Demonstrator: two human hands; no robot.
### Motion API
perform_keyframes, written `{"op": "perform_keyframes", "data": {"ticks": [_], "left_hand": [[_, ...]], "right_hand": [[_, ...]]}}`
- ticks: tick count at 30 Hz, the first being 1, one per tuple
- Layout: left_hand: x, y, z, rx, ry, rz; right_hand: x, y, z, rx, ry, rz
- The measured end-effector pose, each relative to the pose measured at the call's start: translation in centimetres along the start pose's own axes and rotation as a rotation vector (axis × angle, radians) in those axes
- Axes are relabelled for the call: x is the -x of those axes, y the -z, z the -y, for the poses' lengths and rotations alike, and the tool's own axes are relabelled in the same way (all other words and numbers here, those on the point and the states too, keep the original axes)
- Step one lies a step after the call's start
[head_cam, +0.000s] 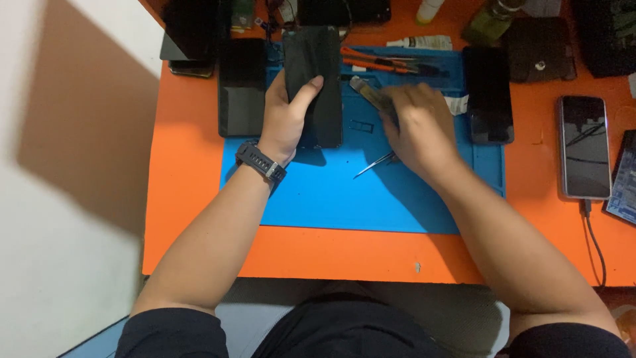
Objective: The person is disassembling a smartphone by prying off the back cover and removing the internal frame and components.
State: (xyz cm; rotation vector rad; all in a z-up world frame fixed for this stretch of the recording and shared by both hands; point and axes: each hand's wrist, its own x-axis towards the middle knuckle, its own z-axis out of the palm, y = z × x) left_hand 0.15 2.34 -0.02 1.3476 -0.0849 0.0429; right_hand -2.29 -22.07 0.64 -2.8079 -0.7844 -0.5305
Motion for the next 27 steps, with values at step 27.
{"op": "perform_keyframes", "data": {"ticks": [27], "left_hand": [[1.9, -2.1, -2.0, 0.229, 0.116, -0.030]], "right_hand": [[2.4, 1.7, 6.6, -1.543, -0.503, 0.063]]}}
